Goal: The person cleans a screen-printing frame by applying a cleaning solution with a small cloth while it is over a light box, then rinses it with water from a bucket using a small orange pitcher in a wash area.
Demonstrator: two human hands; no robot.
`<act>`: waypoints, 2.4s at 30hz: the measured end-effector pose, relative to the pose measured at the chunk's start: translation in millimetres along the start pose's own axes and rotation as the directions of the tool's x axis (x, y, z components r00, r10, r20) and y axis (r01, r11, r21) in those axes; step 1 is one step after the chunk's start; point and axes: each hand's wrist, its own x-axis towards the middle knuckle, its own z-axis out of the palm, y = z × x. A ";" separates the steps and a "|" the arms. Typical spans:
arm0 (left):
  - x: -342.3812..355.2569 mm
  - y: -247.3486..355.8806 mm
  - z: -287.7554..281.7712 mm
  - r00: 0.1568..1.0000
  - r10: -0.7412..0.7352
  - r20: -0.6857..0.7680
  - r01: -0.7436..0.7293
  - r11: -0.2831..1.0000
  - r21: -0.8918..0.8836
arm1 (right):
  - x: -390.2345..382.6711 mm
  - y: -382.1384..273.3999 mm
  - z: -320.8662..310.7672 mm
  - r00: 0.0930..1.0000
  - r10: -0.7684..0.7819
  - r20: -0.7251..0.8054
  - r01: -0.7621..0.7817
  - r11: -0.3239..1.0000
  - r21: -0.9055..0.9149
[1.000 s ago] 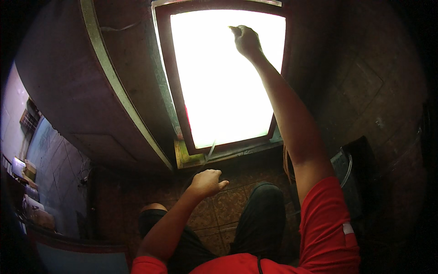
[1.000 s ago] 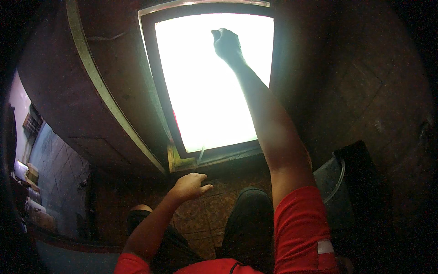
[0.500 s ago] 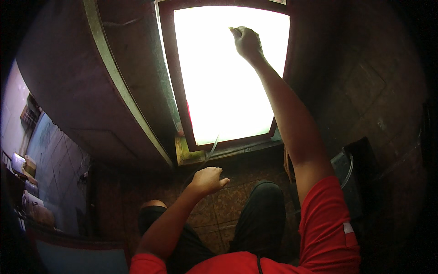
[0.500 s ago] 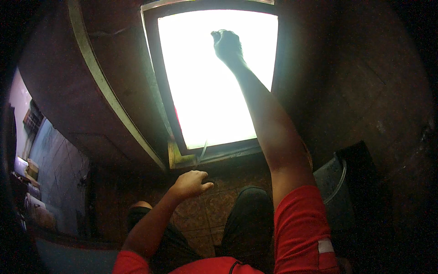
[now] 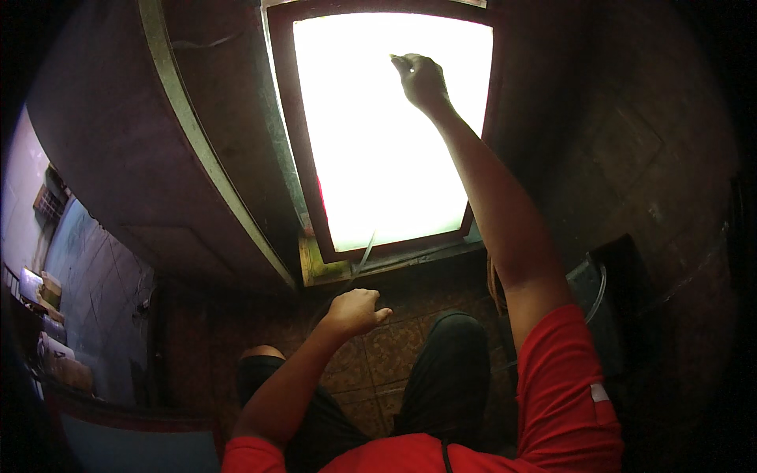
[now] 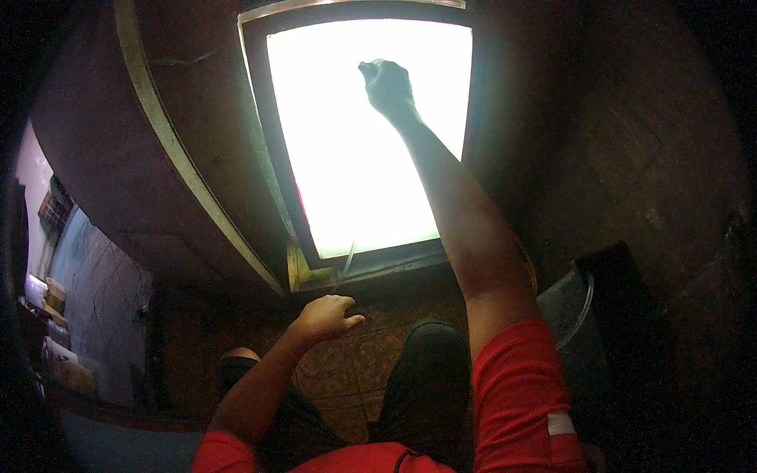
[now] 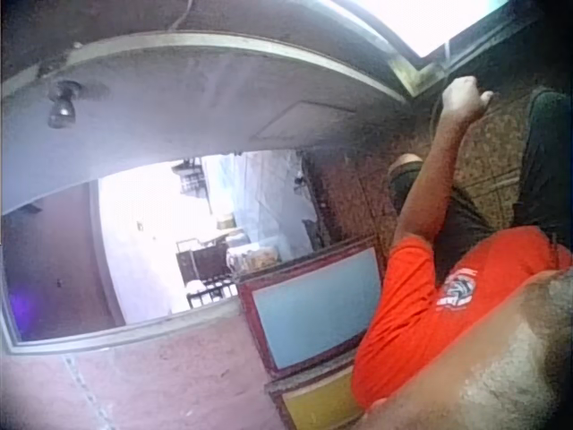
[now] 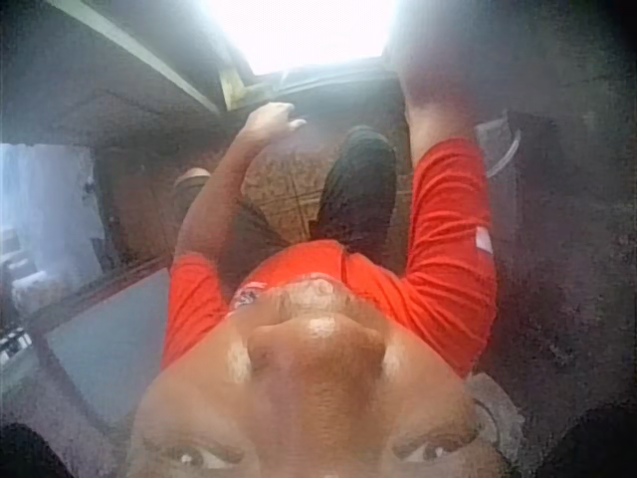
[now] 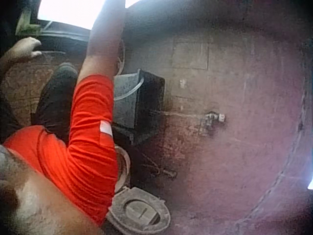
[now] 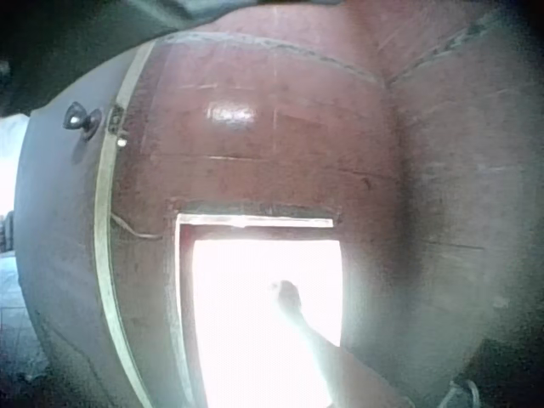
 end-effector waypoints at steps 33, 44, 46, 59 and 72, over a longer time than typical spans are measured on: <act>9.5 1.5 6.2 1.000 0.002 -0.016 -0.001 1.000 0.026 | -10.0 -6.8 19.6 0.965 0.182 -0.190 -0.115 0.941 0.319; 9.6 2.3 4.4 1.000 0.009 -0.016 -0.008 1.000 0.030 | -5.7 1.1 29.1 0.968 0.146 -0.206 -0.071 0.941 0.331; 10.8 4.6 4.9 1.000 0.013 -0.017 -0.012 0.999 0.033 | -1.0 11.1 34.6 0.980 0.100 -0.172 -0.033 0.935 0.354; 13.6 -4.5 13.0 0.999 0.016 -0.050 -0.014 0.999 0.039 | -8.4 -3.9 32.0 0.982 0.161 -0.103 -0.110 0.917 0.384; 11.5 0.8 11.1 0.999 0.003 -0.041 -0.002 0.999 0.037 | -8.2 -6.3 28.9 0.980 0.096 -0.174 -0.039 0.952 0.305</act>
